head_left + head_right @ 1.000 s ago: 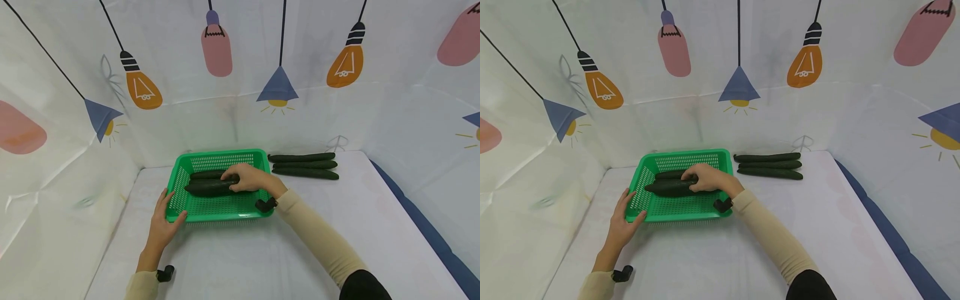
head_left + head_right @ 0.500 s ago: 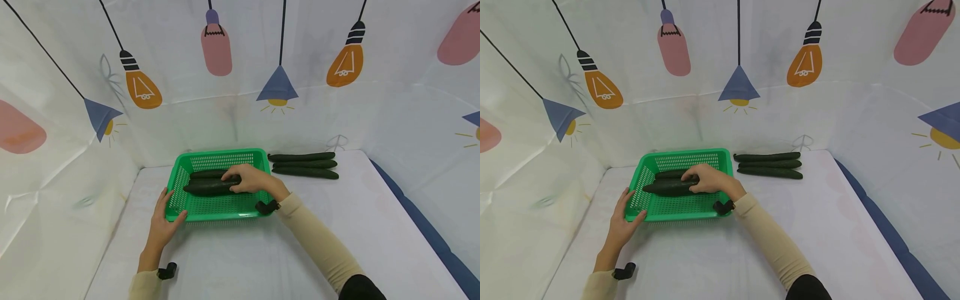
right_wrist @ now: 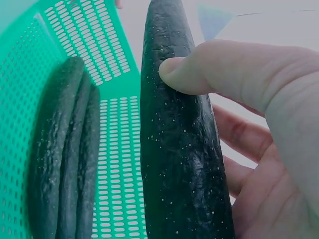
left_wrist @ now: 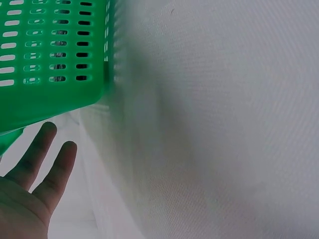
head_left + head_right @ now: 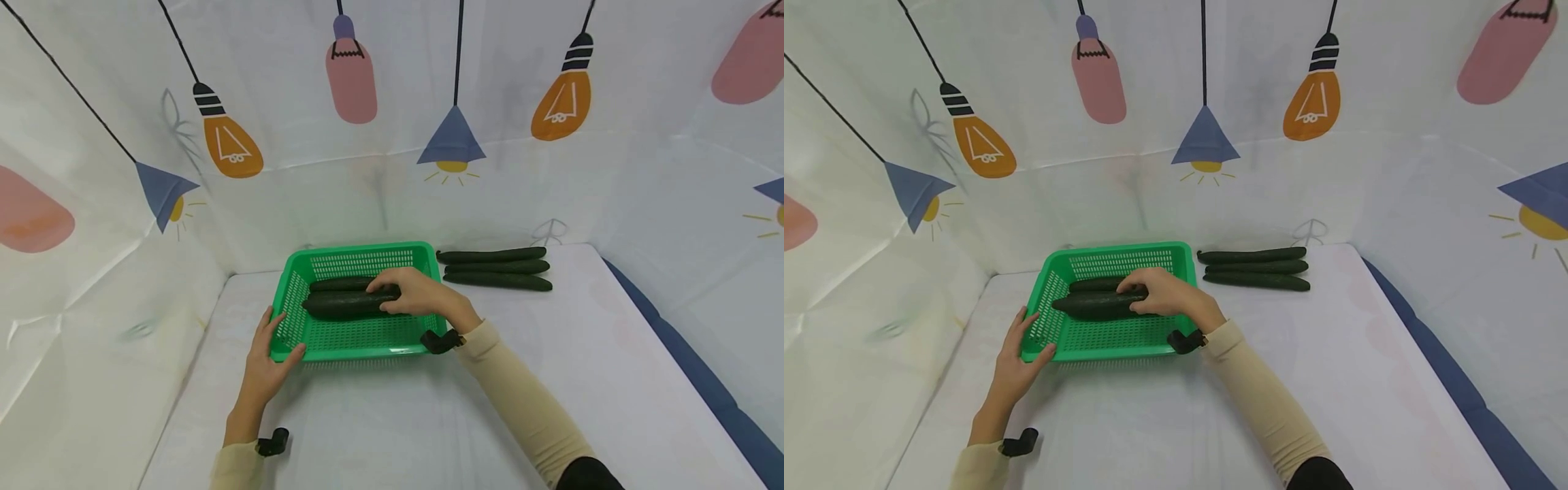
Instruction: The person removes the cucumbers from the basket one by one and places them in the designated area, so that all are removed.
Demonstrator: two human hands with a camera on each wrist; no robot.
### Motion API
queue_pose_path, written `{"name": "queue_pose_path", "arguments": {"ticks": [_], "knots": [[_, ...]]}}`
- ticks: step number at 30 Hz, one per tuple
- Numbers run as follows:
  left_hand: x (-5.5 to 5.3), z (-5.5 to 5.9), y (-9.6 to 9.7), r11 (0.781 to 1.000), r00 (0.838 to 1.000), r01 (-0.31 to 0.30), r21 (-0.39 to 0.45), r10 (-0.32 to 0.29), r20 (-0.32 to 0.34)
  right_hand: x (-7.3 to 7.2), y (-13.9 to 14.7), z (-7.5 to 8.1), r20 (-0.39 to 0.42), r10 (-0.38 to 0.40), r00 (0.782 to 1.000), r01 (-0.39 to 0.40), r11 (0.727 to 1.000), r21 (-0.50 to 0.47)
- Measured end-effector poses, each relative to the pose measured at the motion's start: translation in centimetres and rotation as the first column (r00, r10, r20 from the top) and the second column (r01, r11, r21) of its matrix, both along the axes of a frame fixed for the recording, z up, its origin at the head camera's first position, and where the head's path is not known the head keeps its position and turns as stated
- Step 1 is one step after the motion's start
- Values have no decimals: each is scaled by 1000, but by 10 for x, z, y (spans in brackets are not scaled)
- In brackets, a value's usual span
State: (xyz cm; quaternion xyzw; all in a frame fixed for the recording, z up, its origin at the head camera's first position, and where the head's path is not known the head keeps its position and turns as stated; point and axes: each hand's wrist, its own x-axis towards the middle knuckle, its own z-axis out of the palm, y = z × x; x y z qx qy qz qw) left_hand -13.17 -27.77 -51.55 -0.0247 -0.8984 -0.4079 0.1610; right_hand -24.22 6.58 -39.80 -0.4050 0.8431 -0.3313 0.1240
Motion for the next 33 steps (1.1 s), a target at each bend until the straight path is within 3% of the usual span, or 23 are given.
{"name": "queue_pose_path", "arguments": {"ticks": [10,33], "knots": [[1,0,0,1000,1000,4,-12,-4,3,8,18,6,33,-46,998,48,997,-60],[1,-2,0,1000,1000,13,-5,-13,-7,14,66,-1,-58,-188,980,180,975,-131]]}}
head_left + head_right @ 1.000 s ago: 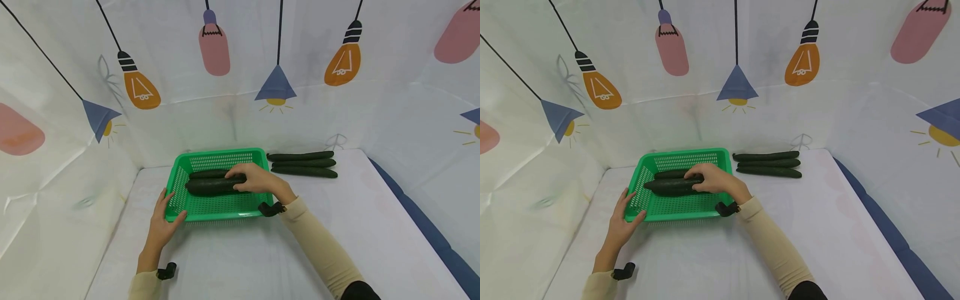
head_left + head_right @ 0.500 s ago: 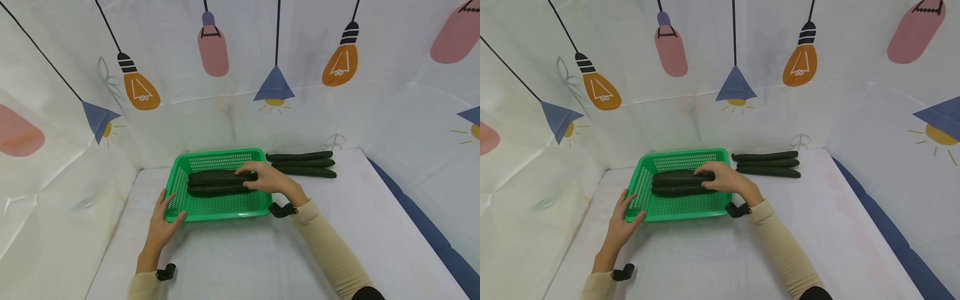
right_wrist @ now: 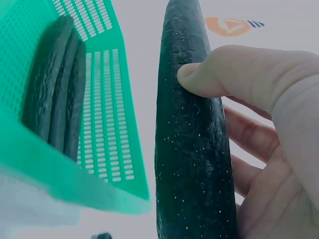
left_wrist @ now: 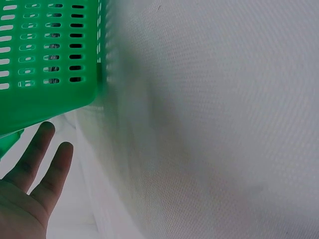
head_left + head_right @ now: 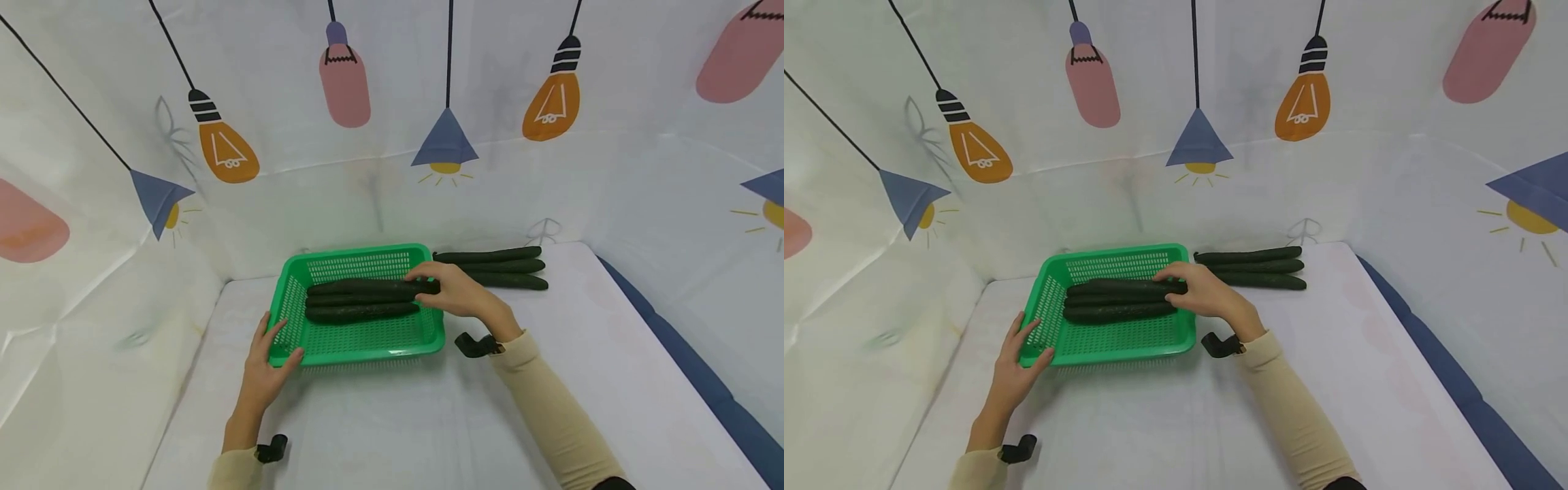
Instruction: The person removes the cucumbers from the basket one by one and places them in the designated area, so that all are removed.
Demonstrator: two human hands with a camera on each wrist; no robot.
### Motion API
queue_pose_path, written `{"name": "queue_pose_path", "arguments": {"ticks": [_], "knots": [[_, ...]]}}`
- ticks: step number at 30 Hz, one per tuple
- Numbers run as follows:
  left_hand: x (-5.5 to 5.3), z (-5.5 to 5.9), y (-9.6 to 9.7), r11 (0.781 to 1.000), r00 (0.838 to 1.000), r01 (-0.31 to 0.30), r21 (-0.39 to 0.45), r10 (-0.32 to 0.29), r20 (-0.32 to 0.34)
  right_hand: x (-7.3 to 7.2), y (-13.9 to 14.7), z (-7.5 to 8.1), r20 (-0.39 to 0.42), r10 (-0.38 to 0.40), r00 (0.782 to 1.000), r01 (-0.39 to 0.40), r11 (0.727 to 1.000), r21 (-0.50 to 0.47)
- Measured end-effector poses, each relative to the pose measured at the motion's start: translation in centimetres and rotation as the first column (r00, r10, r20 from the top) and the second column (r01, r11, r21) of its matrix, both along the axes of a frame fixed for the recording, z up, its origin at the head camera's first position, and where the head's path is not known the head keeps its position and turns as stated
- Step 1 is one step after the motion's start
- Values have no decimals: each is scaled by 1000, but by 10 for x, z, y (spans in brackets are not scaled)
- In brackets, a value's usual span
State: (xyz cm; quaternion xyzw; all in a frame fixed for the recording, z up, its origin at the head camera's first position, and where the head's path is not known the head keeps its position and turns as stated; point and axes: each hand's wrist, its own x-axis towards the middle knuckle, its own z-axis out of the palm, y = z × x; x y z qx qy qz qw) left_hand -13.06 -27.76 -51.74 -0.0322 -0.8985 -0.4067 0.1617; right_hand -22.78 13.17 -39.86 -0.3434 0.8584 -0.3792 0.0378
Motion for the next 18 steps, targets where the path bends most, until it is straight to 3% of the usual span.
{"name": "queue_pose_path", "arguments": {"ticks": [18], "knots": [[1,2,1,1000,1000,-17,-15,17,9,9,50,-19,-59,-154,986,153,988,-32]]}}
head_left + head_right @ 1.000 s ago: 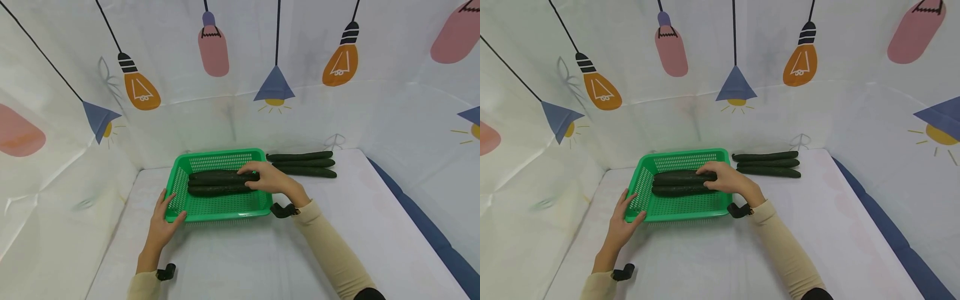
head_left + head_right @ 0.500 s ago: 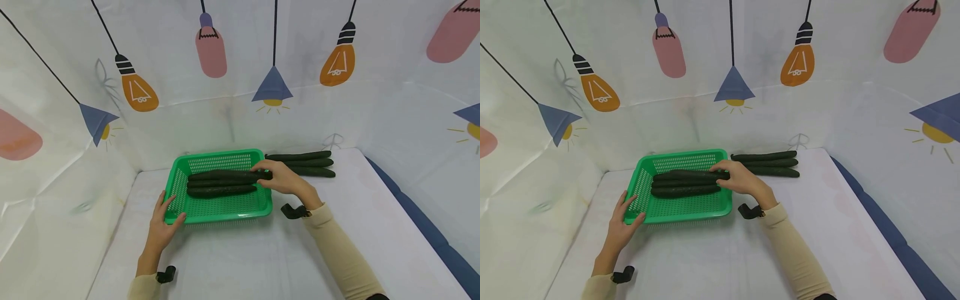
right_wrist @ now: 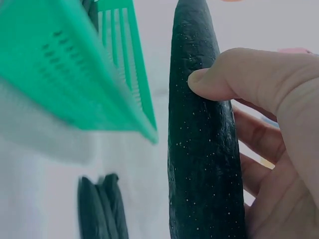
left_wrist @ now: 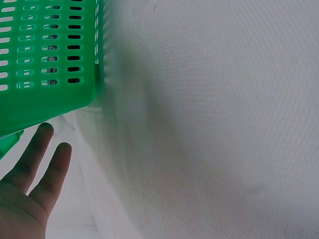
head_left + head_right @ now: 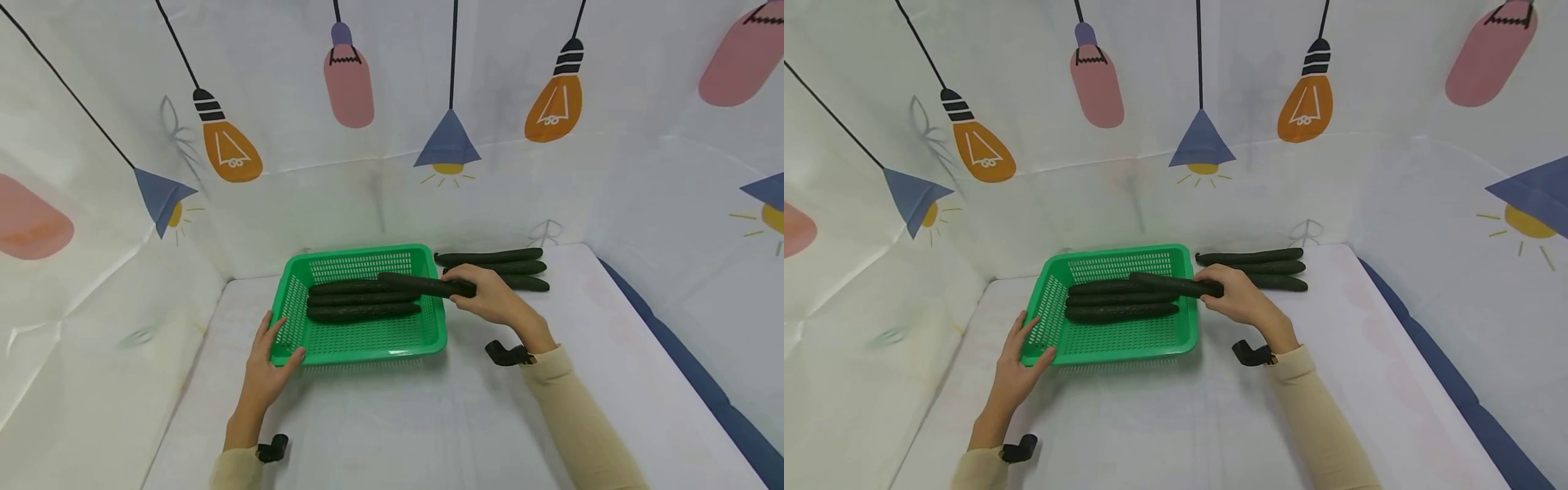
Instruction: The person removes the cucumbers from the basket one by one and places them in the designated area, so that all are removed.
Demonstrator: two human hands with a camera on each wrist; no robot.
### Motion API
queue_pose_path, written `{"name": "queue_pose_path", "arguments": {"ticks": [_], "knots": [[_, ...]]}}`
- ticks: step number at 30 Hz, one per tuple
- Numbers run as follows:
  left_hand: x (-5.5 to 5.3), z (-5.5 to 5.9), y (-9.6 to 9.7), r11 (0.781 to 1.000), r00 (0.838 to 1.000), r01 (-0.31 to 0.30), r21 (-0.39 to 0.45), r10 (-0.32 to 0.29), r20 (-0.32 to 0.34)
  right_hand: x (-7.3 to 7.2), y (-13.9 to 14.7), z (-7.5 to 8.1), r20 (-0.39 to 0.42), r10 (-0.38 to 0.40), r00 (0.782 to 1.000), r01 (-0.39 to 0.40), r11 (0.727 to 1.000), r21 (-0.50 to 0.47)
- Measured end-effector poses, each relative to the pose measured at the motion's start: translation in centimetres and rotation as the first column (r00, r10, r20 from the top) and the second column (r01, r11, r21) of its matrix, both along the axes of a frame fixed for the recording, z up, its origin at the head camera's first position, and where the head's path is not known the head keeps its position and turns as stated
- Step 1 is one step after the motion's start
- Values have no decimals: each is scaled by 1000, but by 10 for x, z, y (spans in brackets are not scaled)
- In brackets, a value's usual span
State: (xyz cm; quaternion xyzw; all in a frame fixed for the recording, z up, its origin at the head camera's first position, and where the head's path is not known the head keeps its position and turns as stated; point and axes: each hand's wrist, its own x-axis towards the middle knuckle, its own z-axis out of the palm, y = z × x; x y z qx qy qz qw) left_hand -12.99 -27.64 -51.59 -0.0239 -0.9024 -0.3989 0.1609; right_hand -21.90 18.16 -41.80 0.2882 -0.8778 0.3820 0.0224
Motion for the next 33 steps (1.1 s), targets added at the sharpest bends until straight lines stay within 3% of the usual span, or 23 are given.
{"name": "queue_pose_path", "arguments": {"ticks": [11,19,33], "knots": [[-1,0,1,1000,1000,-1,-5,1,-18,1,41,-14,-43,-79,996,80,997,25],[-2,-1,-1,1000,1000,6,-7,-6,-18,-2,62,-26,26,-136,990,135,990,43],[0,1,0,1000,999,12,-1,-12,-31,-10,88,-51,73,-182,981,177,982,71]]}}
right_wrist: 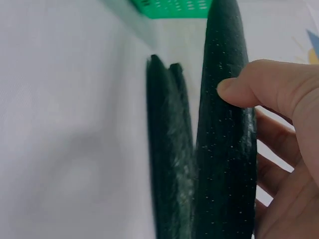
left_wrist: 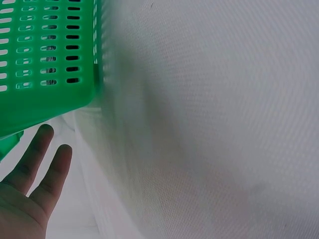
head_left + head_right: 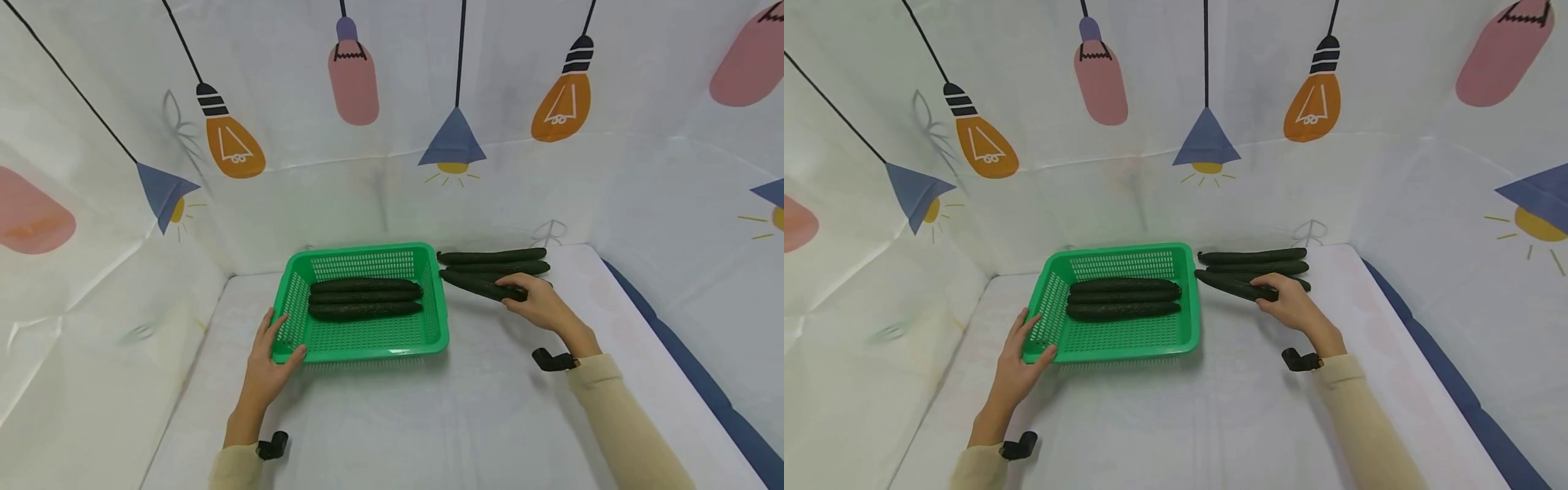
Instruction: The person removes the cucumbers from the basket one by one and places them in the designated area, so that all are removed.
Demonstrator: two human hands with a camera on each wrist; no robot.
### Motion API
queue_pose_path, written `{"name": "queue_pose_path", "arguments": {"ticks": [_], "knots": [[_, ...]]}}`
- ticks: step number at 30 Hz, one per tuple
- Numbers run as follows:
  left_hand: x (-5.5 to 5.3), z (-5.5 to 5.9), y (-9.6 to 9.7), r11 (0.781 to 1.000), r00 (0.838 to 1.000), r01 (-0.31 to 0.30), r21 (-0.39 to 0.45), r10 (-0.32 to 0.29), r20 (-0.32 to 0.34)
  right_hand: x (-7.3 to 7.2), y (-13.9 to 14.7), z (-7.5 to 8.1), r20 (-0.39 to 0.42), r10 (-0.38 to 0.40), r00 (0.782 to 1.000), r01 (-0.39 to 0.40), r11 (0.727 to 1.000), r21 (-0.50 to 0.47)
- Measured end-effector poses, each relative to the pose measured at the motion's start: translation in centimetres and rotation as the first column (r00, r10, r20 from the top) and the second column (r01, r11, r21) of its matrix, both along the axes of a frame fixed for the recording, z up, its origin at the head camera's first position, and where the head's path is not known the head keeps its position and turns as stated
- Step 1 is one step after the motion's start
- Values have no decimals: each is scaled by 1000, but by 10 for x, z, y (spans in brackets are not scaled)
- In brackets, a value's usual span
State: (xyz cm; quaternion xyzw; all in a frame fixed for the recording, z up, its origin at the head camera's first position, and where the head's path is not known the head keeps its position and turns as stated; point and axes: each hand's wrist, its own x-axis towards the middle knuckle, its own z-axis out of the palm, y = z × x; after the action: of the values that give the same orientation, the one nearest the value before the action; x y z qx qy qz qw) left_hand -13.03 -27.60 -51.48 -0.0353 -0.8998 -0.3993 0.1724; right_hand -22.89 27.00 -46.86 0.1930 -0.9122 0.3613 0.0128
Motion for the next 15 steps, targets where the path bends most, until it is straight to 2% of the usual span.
{"name": "queue_pose_path", "arguments": {"ticks": [8,15], "knots": [[-1,3,0,1000,1000,13,-27,-13,12,-5,9,-11,5,-38,999,38,999,5],[0,11,-6,991,997,31,-129,-21,72,-8,12,-21,5,-36,999,35,999,32]]}}
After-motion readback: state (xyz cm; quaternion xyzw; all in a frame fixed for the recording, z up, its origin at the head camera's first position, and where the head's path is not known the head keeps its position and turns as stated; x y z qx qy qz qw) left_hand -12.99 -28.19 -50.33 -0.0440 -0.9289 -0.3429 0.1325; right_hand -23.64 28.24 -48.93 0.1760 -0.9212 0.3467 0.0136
